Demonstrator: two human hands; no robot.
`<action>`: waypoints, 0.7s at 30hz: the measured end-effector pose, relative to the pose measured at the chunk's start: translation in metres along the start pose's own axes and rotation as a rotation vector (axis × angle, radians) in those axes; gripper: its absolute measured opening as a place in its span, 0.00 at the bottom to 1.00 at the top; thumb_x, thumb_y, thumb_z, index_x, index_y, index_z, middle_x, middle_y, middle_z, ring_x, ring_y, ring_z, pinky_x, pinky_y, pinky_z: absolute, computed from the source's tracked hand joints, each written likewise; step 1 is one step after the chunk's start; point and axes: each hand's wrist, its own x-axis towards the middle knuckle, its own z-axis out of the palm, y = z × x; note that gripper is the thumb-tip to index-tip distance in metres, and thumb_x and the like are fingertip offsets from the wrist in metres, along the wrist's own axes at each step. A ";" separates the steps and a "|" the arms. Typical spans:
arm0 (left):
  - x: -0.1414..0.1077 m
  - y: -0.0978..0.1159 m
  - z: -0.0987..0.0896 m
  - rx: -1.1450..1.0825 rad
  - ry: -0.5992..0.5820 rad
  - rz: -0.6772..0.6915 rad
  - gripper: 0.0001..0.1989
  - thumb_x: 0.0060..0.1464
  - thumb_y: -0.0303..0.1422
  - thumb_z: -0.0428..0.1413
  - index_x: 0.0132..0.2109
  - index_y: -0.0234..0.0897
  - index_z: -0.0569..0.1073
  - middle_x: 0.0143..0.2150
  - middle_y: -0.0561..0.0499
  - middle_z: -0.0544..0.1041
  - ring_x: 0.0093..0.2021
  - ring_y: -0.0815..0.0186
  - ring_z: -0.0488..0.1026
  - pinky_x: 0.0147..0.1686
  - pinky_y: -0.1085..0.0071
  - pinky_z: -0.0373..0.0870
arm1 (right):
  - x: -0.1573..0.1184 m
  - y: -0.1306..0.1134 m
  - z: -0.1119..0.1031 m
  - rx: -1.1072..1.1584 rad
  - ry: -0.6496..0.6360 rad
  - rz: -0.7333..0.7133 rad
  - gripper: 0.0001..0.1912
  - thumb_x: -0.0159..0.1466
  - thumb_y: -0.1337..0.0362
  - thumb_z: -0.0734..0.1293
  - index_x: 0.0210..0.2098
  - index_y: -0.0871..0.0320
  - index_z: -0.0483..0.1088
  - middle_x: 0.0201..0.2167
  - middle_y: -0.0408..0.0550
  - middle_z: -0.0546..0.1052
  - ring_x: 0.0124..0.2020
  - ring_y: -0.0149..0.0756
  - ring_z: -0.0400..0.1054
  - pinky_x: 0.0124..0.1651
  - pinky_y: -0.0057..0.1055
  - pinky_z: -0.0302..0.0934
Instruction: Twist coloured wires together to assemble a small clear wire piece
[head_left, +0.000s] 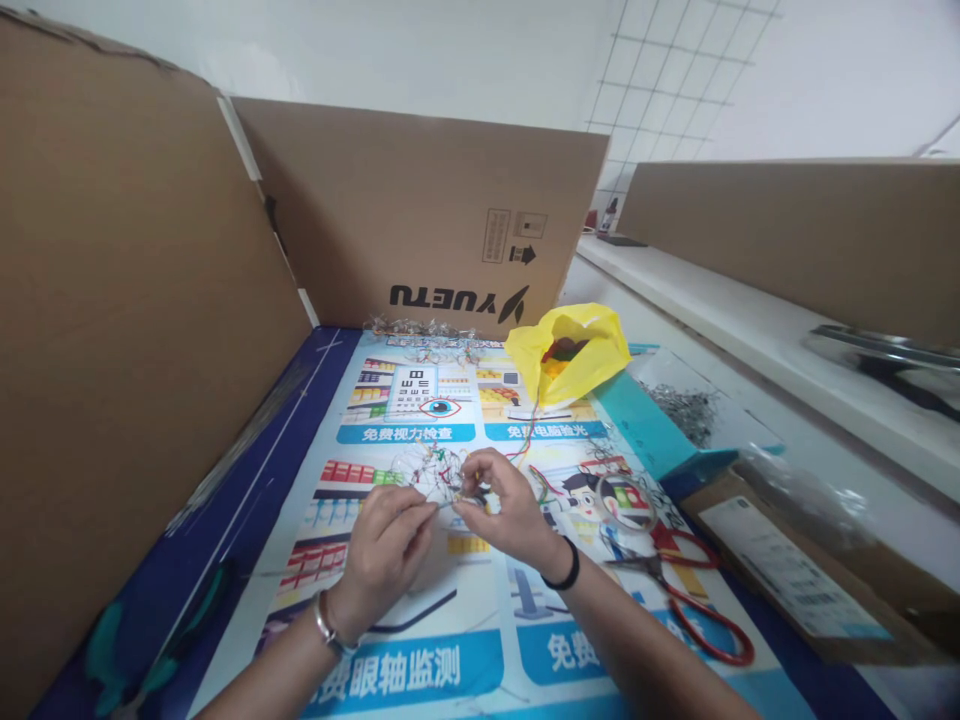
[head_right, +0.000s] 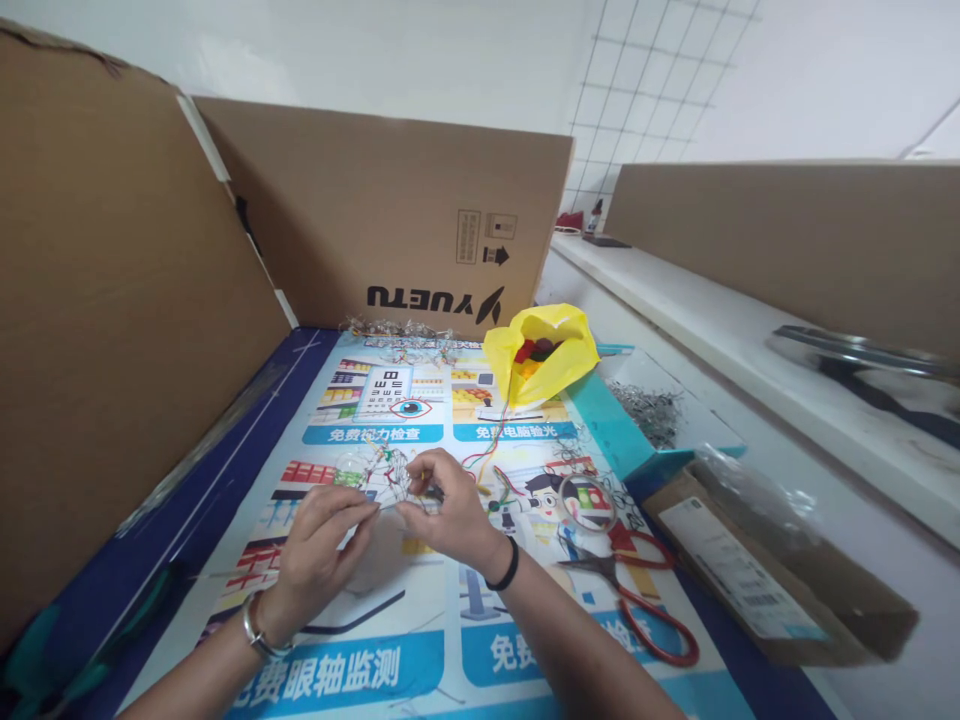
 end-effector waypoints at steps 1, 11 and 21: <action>0.000 0.000 0.000 -0.008 -0.013 0.000 0.12 0.49 0.18 0.55 0.40 0.34 0.70 0.36 0.47 0.71 0.38 0.63 0.68 0.39 0.63 0.67 | 0.000 0.001 0.001 0.028 0.002 0.034 0.15 0.51 0.72 0.67 0.37 0.56 0.64 0.31 0.43 0.67 0.30 0.30 0.64 0.36 0.30 0.61; 0.000 -0.008 -0.001 0.025 -0.040 -0.052 0.13 0.50 0.18 0.55 0.43 0.34 0.71 0.38 0.45 0.71 0.40 0.62 0.67 0.40 0.62 0.67 | 0.004 0.009 0.002 0.674 0.040 0.355 0.12 0.49 0.72 0.69 0.33 0.57 0.66 0.29 0.41 0.67 0.30 0.28 0.61 0.32 0.25 0.56; 0.006 -0.009 -0.007 0.030 -0.035 -0.098 0.12 0.51 0.20 0.55 0.42 0.36 0.71 0.37 0.47 0.71 0.38 0.63 0.68 0.39 0.63 0.67 | 0.002 0.022 0.007 0.272 0.072 0.277 0.12 0.51 0.71 0.65 0.36 0.56 0.66 0.29 0.42 0.67 0.28 0.29 0.62 0.31 0.27 0.59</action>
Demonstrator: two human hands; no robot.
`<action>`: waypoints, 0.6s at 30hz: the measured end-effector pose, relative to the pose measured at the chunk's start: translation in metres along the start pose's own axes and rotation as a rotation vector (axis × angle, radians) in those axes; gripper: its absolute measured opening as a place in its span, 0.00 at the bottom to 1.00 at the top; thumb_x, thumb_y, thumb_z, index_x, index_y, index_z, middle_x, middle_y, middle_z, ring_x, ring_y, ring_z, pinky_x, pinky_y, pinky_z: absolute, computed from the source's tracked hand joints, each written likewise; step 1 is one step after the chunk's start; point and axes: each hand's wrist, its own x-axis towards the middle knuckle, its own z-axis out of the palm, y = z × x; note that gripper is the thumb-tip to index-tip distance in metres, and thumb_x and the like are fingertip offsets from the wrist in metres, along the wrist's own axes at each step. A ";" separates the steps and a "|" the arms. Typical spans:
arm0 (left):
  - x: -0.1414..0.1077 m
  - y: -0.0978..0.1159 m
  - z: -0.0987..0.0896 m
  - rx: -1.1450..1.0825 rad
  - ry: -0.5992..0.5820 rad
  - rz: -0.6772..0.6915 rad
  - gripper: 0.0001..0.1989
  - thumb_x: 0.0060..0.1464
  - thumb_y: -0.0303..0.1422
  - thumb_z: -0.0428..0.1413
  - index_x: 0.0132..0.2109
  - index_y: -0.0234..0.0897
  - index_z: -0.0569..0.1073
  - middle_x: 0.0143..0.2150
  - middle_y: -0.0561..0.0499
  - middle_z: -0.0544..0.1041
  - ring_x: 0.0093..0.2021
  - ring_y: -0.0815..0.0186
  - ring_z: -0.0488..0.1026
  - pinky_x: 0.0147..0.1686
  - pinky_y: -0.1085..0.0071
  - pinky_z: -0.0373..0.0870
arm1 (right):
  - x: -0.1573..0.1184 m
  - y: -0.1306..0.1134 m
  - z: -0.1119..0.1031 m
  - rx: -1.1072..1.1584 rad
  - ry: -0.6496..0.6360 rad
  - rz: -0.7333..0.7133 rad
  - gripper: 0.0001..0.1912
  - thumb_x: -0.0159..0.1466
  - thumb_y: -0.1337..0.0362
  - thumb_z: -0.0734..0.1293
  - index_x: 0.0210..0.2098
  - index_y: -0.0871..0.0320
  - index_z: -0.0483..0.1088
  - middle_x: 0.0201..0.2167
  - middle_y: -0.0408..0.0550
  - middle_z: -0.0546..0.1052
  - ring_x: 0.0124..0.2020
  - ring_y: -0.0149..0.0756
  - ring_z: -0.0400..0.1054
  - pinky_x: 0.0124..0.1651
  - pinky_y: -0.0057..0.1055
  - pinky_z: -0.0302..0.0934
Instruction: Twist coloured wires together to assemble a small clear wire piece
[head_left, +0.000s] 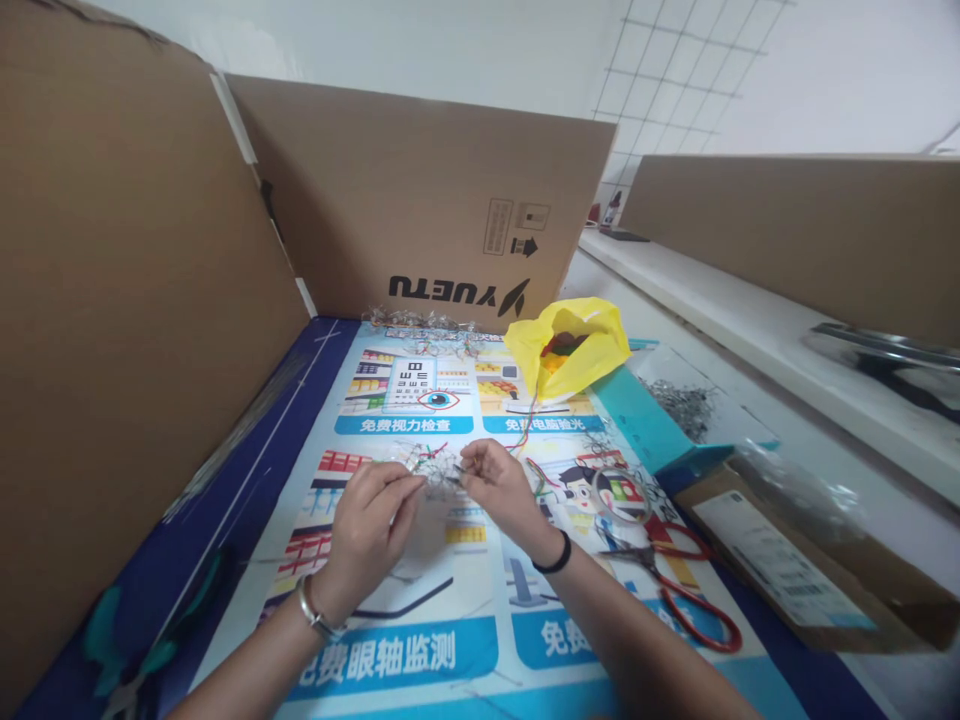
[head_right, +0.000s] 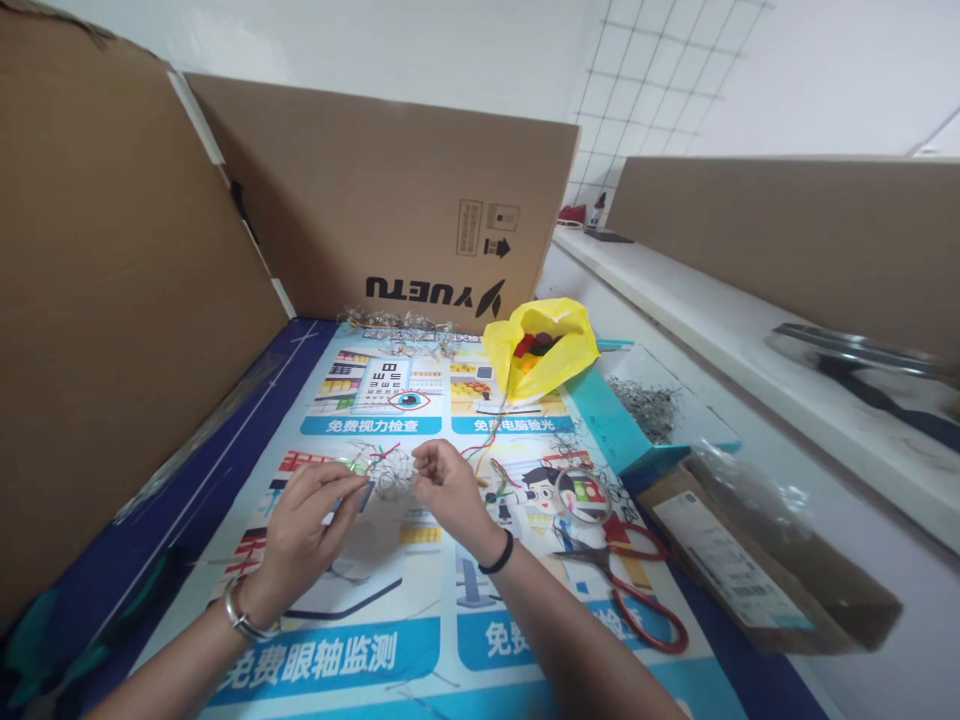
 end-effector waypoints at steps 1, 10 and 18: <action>0.000 -0.001 0.000 0.006 -0.017 -0.005 0.12 0.51 0.20 0.55 0.42 0.36 0.71 0.37 0.47 0.71 0.38 0.63 0.68 0.39 0.63 0.67 | -0.001 0.001 0.000 -0.145 0.026 -0.077 0.13 0.52 0.72 0.63 0.37 0.56 0.66 0.30 0.42 0.67 0.29 0.30 0.62 0.32 0.28 0.60; -0.001 -0.007 0.000 0.033 -0.062 -0.063 0.09 0.54 0.23 0.53 0.42 0.36 0.72 0.38 0.46 0.71 0.39 0.63 0.68 0.39 0.64 0.68 | -0.007 -0.004 0.000 -0.611 -0.165 -0.449 0.15 0.56 0.73 0.62 0.44 0.57 0.66 0.38 0.50 0.67 0.42 0.38 0.63 0.43 0.35 0.62; -0.004 -0.008 0.002 0.042 -0.071 -0.073 0.08 0.55 0.24 0.53 0.42 0.36 0.72 0.38 0.47 0.71 0.40 0.63 0.69 0.40 0.63 0.69 | -0.009 0.004 0.008 -0.753 -0.168 -0.337 0.15 0.54 0.73 0.63 0.41 0.57 0.68 0.35 0.49 0.66 0.40 0.38 0.63 0.43 0.35 0.61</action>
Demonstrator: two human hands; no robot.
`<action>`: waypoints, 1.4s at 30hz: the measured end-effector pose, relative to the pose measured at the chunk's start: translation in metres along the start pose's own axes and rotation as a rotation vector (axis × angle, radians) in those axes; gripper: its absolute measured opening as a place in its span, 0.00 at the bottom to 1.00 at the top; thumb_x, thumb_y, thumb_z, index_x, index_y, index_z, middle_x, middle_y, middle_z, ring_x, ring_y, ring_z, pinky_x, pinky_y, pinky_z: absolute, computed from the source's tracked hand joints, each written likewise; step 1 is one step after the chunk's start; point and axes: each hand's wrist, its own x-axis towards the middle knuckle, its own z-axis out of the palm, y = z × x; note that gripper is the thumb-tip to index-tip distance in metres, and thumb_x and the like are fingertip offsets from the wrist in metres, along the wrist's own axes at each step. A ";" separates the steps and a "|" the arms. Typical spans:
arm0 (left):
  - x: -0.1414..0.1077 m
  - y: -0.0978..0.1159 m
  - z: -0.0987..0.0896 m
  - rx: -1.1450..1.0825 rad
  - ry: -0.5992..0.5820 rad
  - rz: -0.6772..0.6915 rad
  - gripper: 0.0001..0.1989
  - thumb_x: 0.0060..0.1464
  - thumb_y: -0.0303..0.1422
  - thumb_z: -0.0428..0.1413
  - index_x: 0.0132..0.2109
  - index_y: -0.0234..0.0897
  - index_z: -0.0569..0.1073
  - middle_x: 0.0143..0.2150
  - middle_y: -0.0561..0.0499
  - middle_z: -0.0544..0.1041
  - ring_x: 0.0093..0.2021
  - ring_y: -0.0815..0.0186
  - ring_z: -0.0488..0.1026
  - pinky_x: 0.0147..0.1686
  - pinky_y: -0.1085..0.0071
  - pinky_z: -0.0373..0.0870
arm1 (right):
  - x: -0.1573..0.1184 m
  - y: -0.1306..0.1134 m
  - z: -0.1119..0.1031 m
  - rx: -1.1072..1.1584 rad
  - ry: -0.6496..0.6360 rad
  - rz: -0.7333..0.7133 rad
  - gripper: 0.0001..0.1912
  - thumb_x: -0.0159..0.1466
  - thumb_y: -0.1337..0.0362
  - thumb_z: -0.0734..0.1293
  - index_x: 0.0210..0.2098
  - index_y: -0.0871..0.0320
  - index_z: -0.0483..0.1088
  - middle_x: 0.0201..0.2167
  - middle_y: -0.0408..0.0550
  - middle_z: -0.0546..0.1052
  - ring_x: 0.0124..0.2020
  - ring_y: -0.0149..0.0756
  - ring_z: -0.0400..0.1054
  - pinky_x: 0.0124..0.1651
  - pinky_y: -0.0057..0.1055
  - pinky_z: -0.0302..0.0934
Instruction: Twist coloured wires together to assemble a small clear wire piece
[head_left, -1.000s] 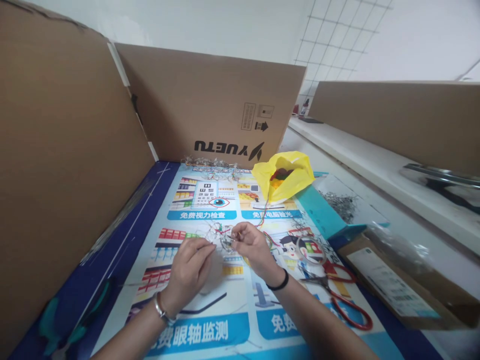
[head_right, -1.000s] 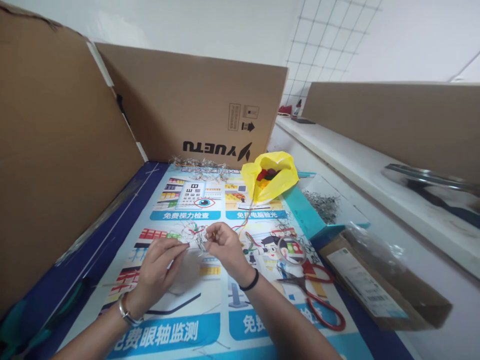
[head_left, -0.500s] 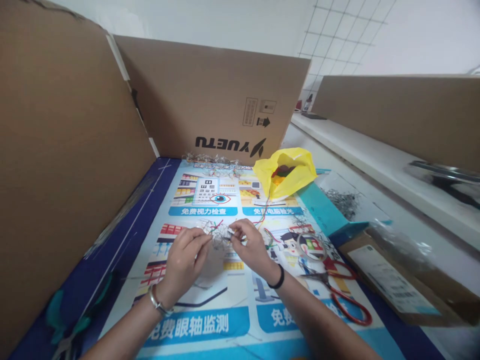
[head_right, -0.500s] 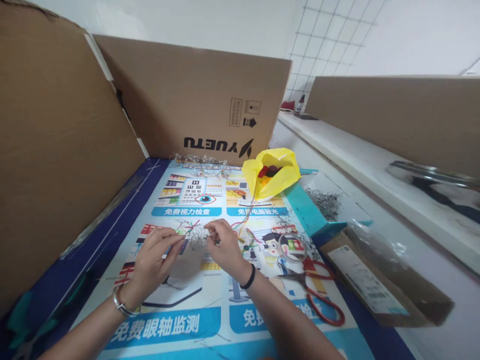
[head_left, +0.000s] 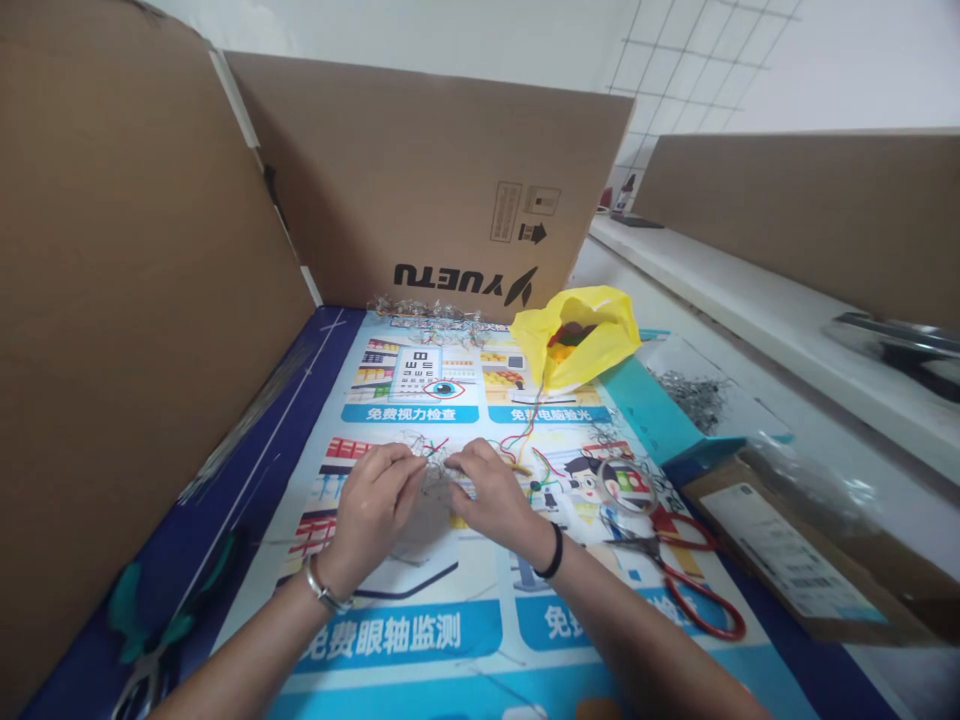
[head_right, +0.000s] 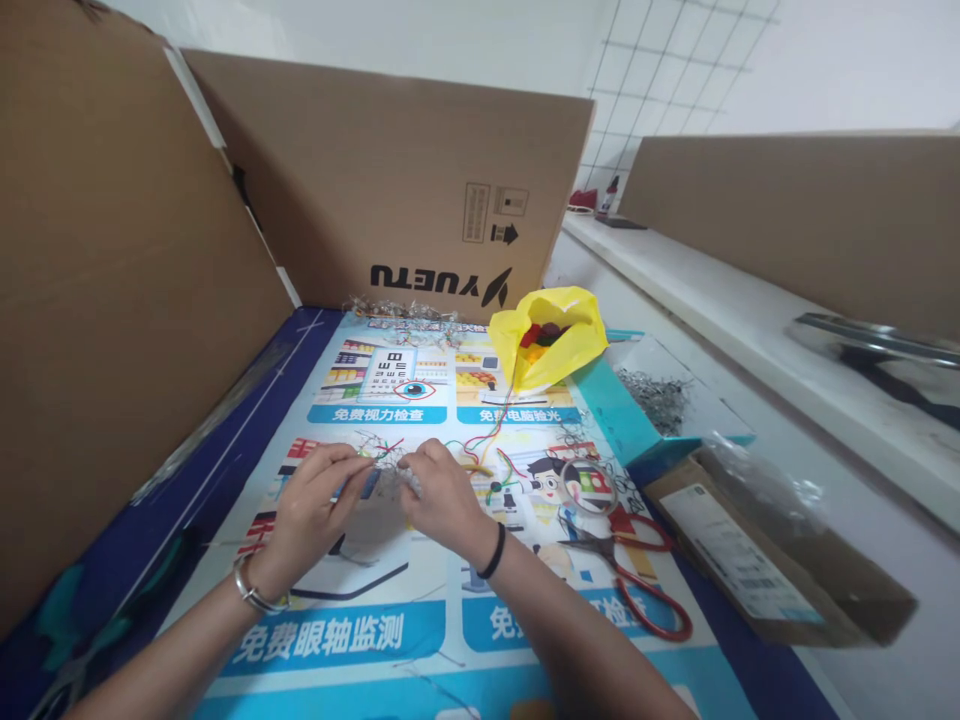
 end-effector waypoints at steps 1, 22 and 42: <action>0.000 0.000 0.000 0.003 -0.001 -0.003 0.08 0.55 0.24 0.53 0.42 0.36 0.72 0.38 0.47 0.71 0.40 0.63 0.69 0.40 0.64 0.69 | 0.000 0.000 0.001 0.031 0.006 0.000 0.14 0.54 0.74 0.62 0.39 0.57 0.68 0.35 0.48 0.65 0.39 0.38 0.63 0.42 0.34 0.61; 0.010 -0.009 -0.009 0.122 -0.038 -0.112 0.08 0.58 0.28 0.50 0.40 0.35 0.74 0.38 0.48 0.73 0.38 0.66 0.71 0.38 0.71 0.69 | 0.005 0.012 -0.004 0.510 0.038 0.090 0.12 0.56 0.70 0.66 0.40 0.54 0.70 0.35 0.46 0.67 0.33 0.32 0.64 0.35 0.30 0.62; 0.016 -0.012 -0.019 0.113 0.001 -0.208 0.09 0.57 0.31 0.51 0.39 0.36 0.75 0.38 0.48 0.73 0.37 0.66 0.72 0.36 0.70 0.71 | 0.004 0.013 -0.004 0.279 0.182 0.294 0.04 0.57 0.67 0.64 0.32 0.55 0.69 0.30 0.44 0.71 0.28 0.32 0.64 0.33 0.30 0.60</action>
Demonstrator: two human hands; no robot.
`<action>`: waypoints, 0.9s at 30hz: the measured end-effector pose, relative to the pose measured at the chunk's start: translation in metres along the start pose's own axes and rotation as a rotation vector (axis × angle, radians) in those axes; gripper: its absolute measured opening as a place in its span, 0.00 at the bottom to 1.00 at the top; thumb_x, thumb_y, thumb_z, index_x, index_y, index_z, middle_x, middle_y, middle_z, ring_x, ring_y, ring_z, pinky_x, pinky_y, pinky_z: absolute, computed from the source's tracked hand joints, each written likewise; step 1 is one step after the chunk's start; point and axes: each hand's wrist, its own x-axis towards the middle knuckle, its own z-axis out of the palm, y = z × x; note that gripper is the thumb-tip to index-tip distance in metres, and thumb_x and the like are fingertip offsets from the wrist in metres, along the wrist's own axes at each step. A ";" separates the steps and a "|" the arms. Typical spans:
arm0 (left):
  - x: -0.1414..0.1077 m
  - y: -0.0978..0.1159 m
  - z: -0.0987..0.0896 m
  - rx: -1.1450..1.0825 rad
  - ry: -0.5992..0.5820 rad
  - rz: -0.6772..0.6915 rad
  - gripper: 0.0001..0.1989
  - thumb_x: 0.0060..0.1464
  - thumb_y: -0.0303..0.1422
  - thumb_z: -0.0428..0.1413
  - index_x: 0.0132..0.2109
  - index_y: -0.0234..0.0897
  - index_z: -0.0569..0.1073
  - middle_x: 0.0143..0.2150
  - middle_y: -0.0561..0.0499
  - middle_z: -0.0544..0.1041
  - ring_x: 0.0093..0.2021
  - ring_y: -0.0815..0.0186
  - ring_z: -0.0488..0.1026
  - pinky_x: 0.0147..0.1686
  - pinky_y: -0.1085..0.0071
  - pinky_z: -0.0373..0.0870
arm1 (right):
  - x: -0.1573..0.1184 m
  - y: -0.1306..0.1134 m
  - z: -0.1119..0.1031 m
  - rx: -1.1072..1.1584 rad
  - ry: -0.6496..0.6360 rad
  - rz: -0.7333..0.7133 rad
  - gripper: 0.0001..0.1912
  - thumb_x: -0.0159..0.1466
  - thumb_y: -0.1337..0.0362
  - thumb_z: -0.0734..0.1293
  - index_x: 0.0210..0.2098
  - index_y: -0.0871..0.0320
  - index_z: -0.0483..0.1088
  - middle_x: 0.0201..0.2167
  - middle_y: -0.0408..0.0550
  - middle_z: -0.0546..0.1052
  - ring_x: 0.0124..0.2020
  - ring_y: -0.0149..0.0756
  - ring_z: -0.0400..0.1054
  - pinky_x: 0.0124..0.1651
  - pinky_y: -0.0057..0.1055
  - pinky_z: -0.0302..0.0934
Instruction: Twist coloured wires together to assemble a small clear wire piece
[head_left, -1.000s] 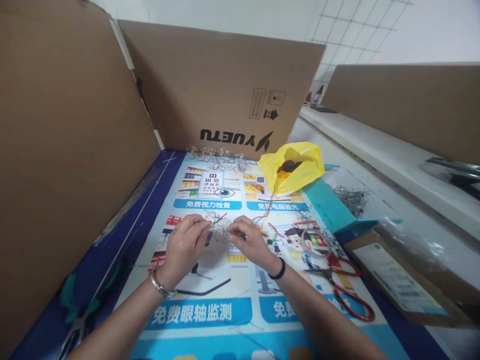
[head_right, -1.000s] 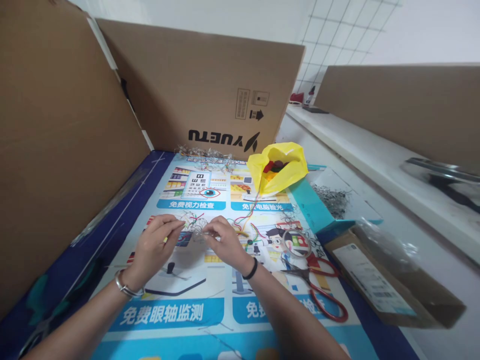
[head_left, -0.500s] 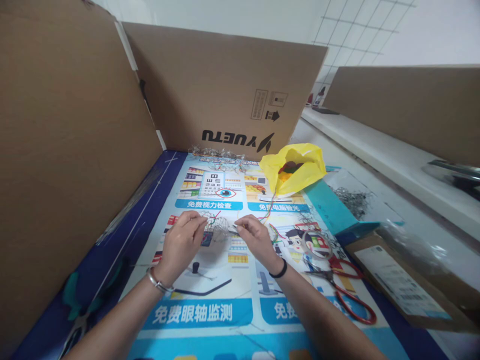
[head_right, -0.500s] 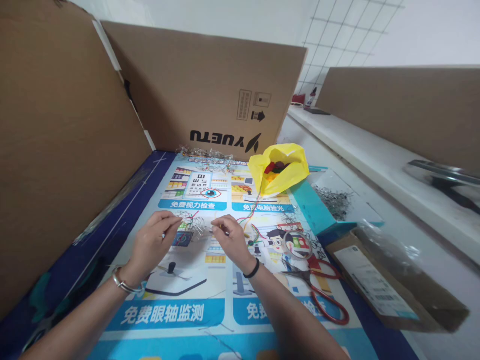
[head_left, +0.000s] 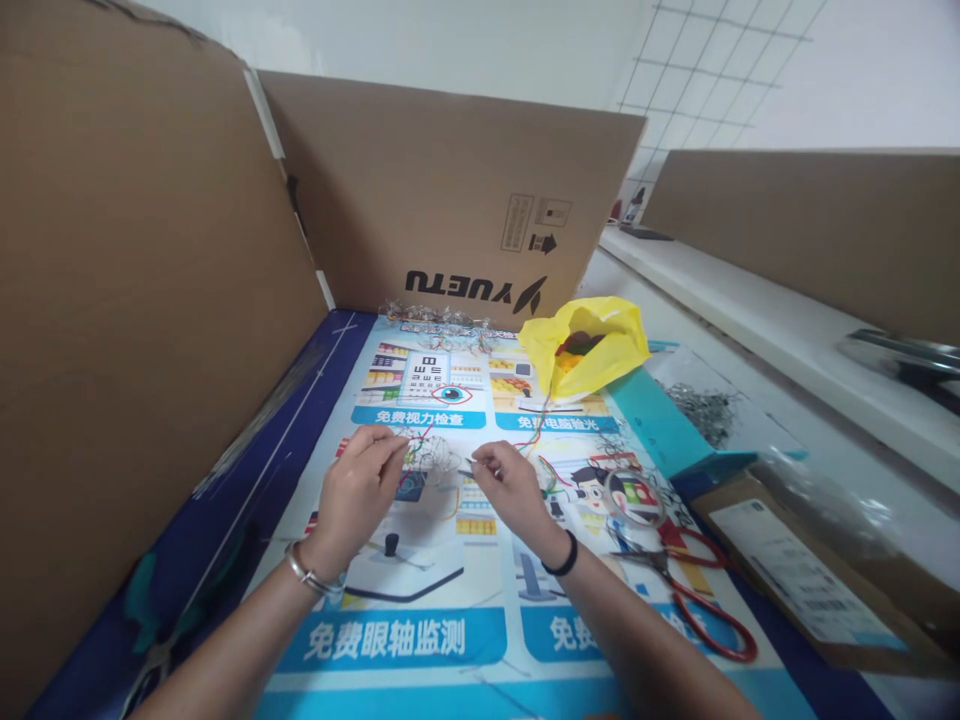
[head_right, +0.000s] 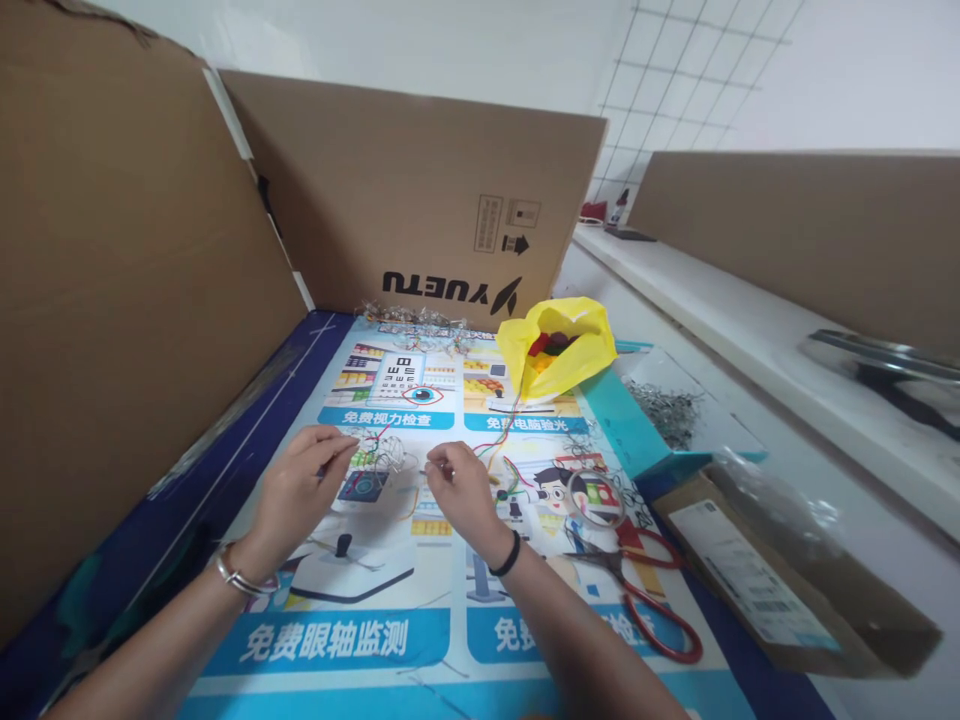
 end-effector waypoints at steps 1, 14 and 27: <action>0.000 0.000 0.000 -0.001 0.000 0.003 0.09 0.57 0.31 0.51 0.39 0.36 0.75 0.38 0.48 0.73 0.37 0.66 0.72 0.36 0.70 0.71 | -0.001 0.001 0.002 0.070 -0.022 0.048 0.06 0.57 0.66 0.64 0.36 0.55 0.69 0.31 0.45 0.72 0.29 0.32 0.65 0.32 0.30 0.60; -0.006 0.002 0.005 -0.017 -0.018 0.074 0.08 0.57 0.29 0.50 0.41 0.37 0.73 0.39 0.48 0.72 0.39 0.65 0.71 0.39 0.69 0.71 | -0.003 -0.004 0.012 0.564 -0.155 0.269 0.10 0.52 0.62 0.70 0.31 0.57 0.67 0.21 0.37 0.67 0.21 0.27 0.60 0.24 0.25 0.54; -0.005 0.002 0.005 -0.156 -0.068 -0.029 0.08 0.55 0.29 0.53 0.41 0.37 0.74 0.39 0.49 0.70 0.36 0.67 0.72 0.36 0.71 0.71 | -0.001 0.001 0.006 0.815 -0.180 0.442 0.10 0.54 0.61 0.69 0.33 0.58 0.66 0.27 0.43 0.74 0.22 0.27 0.66 0.23 0.24 0.54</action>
